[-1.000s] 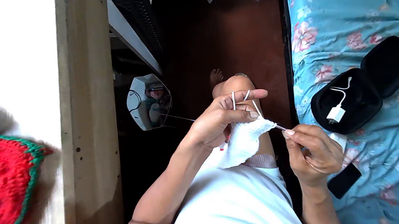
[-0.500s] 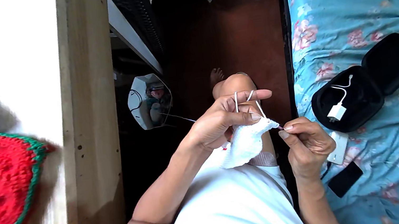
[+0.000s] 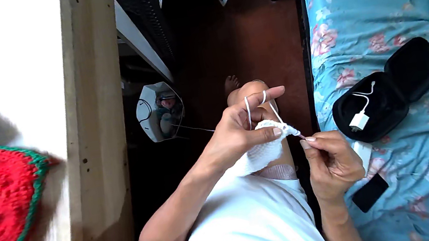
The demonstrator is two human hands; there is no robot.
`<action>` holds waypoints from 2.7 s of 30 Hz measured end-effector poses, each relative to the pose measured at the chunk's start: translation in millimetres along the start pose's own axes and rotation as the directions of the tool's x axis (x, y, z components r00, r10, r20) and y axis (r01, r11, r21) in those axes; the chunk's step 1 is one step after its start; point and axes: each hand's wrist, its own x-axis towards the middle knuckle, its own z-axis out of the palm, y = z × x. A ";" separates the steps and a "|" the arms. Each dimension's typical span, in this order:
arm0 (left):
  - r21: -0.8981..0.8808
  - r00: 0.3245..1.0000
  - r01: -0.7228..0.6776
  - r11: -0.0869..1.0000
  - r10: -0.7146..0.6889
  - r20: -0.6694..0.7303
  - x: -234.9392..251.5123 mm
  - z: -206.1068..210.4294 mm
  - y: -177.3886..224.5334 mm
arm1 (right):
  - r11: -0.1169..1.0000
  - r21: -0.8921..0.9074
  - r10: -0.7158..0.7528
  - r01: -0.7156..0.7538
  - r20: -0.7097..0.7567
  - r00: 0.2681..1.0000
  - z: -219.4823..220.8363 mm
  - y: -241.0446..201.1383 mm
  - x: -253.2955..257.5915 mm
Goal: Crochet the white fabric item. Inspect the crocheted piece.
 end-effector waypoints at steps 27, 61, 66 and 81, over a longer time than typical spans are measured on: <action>0.030 0.995 0.009 0.999 -0.012 0.095 9.2 -58.0 -16.7 | 0.682 0.458 0.487 -0.571 0.299 0.821 2.7 0.3 25.2; -0.127 0.988 0.083 0.988 -0.098 -0.117 29.3 -13.5 -18.8 | 0.977 0.023 0.211 -0.213 0.067 0.975 13.7 20.5 8.8; -0.136 0.988 0.104 0.985 -0.117 -0.097 30.7 -15.1 -19.3 | 0.986 -0.112 0.127 -0.123 0.030 0.991 15.0 18.8 8.8; 0.116 0.977 -0.103 0.988 0.123 -0.175 24.2 -11.6 -20.0 | 0.929 -0.369 -0.010 0.019 0.026 1.000 15.0 8.6 11.0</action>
